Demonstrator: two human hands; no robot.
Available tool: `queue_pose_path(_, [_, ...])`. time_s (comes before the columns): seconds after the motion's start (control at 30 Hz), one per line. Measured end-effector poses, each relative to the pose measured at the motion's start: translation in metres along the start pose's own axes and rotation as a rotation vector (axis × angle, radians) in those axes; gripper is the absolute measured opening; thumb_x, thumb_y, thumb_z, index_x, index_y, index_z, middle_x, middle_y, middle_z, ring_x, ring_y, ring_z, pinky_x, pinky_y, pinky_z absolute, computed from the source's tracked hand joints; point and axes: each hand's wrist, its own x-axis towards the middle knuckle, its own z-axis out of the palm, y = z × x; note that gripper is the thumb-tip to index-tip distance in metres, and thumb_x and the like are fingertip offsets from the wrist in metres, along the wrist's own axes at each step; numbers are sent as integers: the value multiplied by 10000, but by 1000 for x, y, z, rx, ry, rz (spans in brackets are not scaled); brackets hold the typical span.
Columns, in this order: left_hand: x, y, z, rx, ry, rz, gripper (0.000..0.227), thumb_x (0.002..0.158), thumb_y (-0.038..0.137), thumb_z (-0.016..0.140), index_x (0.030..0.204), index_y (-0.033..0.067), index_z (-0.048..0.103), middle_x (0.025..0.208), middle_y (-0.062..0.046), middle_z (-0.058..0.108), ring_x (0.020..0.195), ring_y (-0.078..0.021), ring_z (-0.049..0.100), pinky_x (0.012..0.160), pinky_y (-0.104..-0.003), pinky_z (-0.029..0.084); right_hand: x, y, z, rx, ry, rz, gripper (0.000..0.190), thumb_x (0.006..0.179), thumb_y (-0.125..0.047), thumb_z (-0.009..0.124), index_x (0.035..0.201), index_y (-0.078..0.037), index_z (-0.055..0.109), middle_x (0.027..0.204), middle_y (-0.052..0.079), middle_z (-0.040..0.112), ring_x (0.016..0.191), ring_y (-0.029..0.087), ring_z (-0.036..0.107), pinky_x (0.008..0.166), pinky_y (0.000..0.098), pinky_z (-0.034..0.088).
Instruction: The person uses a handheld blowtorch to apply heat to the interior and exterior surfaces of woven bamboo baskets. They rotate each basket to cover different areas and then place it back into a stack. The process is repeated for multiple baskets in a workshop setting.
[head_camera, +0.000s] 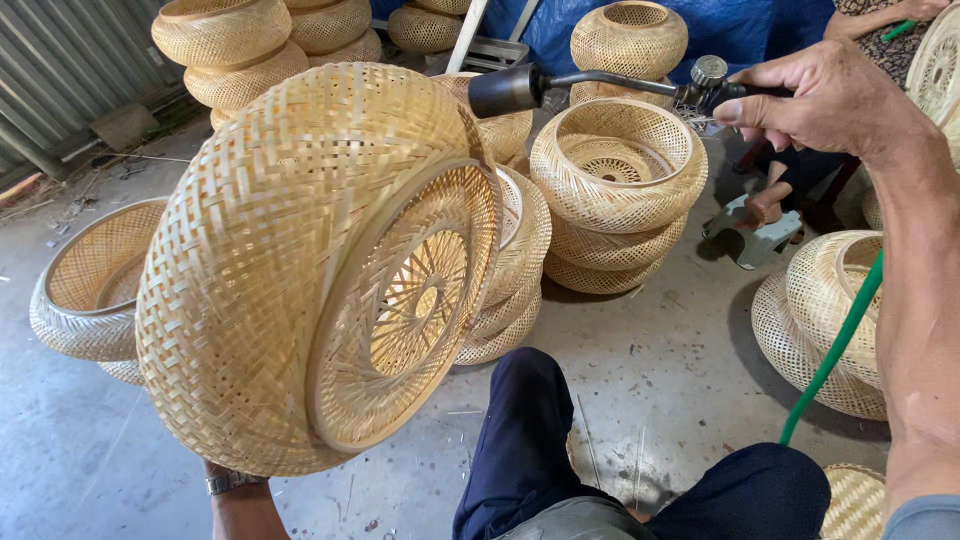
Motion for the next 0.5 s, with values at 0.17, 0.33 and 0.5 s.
queue_pose_path(0.17, [7, -12, 9, -57, 7, 11, 356, 1139, 324, 495, 1231, -4, 601, 1112, -124, 662, 919, -205, 634, 798, -358, 509, -3, 3, 2, 94, -8, 34, 294, 973, -261, 741, 1117, -6, 769, 753, 72, 714, 552, 79, 563, 472, 240, 466])
queue_pose_path(0.33, [16, -31, 24, -152, 30, 36, 362, 1132, 330, 501, 1253, 0, 586, 1142, -129, 651, 951, -215, 629, 822, -371, 509, -4, 6, 0, 179, -33, -28, 284, 961, -249, 733, 1090, 2, 767, 760, 71, 725, 549, 74, 578, 478, 232, 483])
queue_pose_path(0.5, [22, -44, 36, -227, 42, 38, 371, 1124, 337, 506, 1275, 4, 572, 1173, -133, 640, 984, -226, 625, 846, -383, 508, -5, 10, 4, 31, 19, 81, 278, 1002, -255, 737, 1031, 17, 784, 742, 106, 716, 539, 110, 571, 464, 269, 467])
